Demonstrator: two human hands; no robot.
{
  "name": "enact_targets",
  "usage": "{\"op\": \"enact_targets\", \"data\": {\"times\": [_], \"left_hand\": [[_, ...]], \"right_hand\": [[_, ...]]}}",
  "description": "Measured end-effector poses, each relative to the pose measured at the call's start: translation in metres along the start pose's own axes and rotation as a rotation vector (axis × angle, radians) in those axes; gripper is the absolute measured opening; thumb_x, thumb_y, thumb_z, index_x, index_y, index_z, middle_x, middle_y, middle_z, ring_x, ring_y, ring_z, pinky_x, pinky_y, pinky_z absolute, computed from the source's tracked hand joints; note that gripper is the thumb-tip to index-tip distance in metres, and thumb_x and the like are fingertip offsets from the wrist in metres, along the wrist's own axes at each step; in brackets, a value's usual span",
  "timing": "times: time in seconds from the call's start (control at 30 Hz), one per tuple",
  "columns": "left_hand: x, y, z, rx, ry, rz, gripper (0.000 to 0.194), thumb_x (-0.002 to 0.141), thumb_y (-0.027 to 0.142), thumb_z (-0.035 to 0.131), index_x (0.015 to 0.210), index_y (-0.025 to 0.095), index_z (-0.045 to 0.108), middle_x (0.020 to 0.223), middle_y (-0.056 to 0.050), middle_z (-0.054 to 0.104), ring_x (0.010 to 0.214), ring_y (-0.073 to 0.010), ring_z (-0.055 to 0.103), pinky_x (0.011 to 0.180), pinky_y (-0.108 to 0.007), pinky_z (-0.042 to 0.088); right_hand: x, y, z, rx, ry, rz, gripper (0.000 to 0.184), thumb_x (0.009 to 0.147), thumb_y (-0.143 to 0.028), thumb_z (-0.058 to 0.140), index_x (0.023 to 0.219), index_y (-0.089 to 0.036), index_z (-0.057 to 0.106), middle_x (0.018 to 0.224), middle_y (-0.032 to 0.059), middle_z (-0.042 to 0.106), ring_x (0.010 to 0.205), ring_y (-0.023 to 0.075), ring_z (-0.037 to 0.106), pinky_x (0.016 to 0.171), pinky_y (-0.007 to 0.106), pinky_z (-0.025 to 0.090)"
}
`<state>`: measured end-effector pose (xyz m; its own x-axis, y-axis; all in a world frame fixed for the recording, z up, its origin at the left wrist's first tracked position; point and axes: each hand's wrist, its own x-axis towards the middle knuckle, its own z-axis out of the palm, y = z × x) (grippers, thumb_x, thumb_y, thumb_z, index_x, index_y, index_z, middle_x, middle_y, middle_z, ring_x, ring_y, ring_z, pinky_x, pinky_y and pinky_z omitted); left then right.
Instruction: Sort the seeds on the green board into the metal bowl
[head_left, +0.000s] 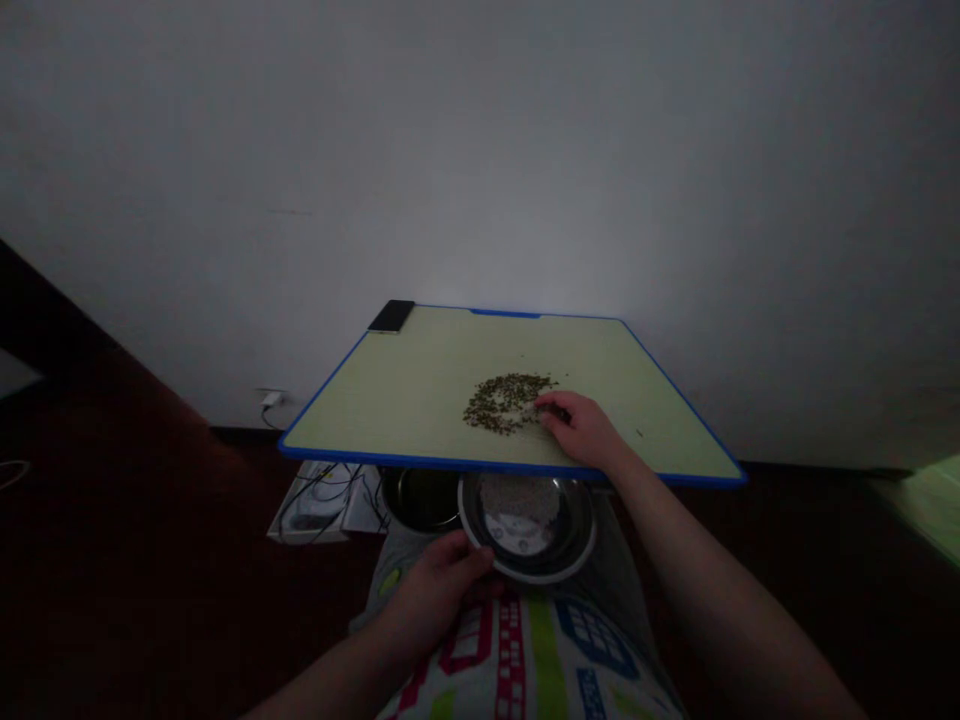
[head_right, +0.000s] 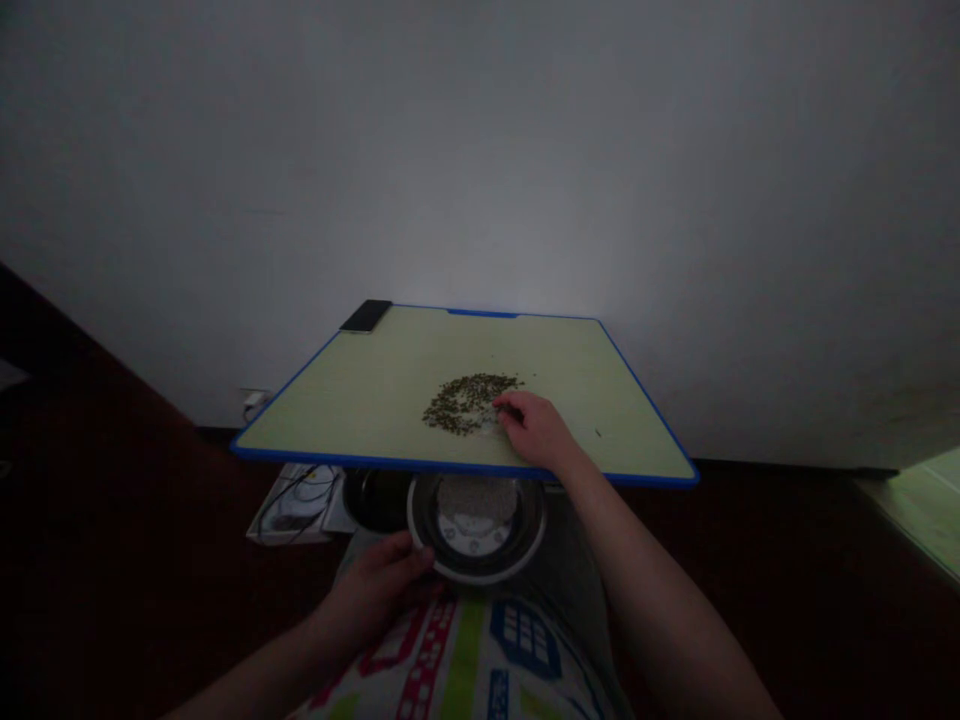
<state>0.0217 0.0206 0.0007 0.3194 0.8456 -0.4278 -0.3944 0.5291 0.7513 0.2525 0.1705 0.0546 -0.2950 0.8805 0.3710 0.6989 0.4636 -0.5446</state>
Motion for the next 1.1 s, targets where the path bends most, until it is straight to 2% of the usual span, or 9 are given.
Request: {"op": "enact_targets", "data": {"times": [0.33,0.57,0.77,0.93,1.1], "left_hand": [[-0.0037,0.0047,0.0042,-0.001,0.009,-0.019,0.042,0.054,0.041,0.088,0.084,0.016,0.074,0.089,-0.007,0.079,0.077,-0.0173,0.071,0.072,-0.026,0.056],[-0.0026,0.0020,0.0020,-0.006,0.001,-0.015,0.040,0.057,0.040,0.087,0.086,0.016,0.074,0.092,-0.008,0.078,0.082,-0.0186,0.071,0.074,-0.027,0.056],[-0.0022,0.0007,0.0013,-0.001,0.014,-0.014,0.041,0.054,0.041,0.088,0.083,0.015,0.074,0.089,-0.008,0.078,0.076,-0.0172,0.071,0.072,-0.026,0.056],[-0.0034,0.0036,0.0044,-0.013,-0.005,-0.005,0.041,0.056,0.041,0.087,0.086,0.016,0.075,0.091,-0.009,0.078,0.078,-0.0180,0.071,0.074,-0.027,0.056],[-0.0043,0.0056,0.0061,-0.001,0.033,-0.038,0.045,0.050,0.043,0.090,0.083,0.016,0.075,0.087,-0.007,0.078,0.075,-0.0163,0.071,0.070,-0.024,0.055]], "right_hand": [[-0.0016,-0.0016,-0.0014,0.007,-0.033,0.012,0.025,0.082,-0.019,0.056,0.103,-0.017,0.069,0.081,0.0047,0.067,0.069,0.0151,0.056,0.066,0.028,0.043],[-0.0014,-0.0018,-0.0006,0.016,-0.017,-0.004,0.025,0.082,-0.020,0.056,0.104,-0.017,0.069,0.080,0.0047,0.066,0.068,0.0154,0.056,0.067,0.029,0.043],[-0.0033,-0.0013,-0.0034,0.059,0.021,0.044,0.023,0.081,-0.021,0.055,0.100,-0.017,0.069,0.075,0.0034,0.065,0.066,0.0155,0.056,0.065,0.029,0.044],[-0.0017,0.0003,-0.0019,0.028,0.026,0.048,0.023,0.082,-0.021,0.055,0.100,-0.017,0.068,0.080,0.0050,0.067,0.069,0.0161,0.058,0.068,0.030,0.045],[0.0001,0.0014,0.0006,0.008,0.009,0.005,0.024,0.084,-0.021,0.055,0.104,-0.017,0.068,0.086,0.0064,0.068,0.075,0.0167,0.059,0.071,0.030,0.046]]}}
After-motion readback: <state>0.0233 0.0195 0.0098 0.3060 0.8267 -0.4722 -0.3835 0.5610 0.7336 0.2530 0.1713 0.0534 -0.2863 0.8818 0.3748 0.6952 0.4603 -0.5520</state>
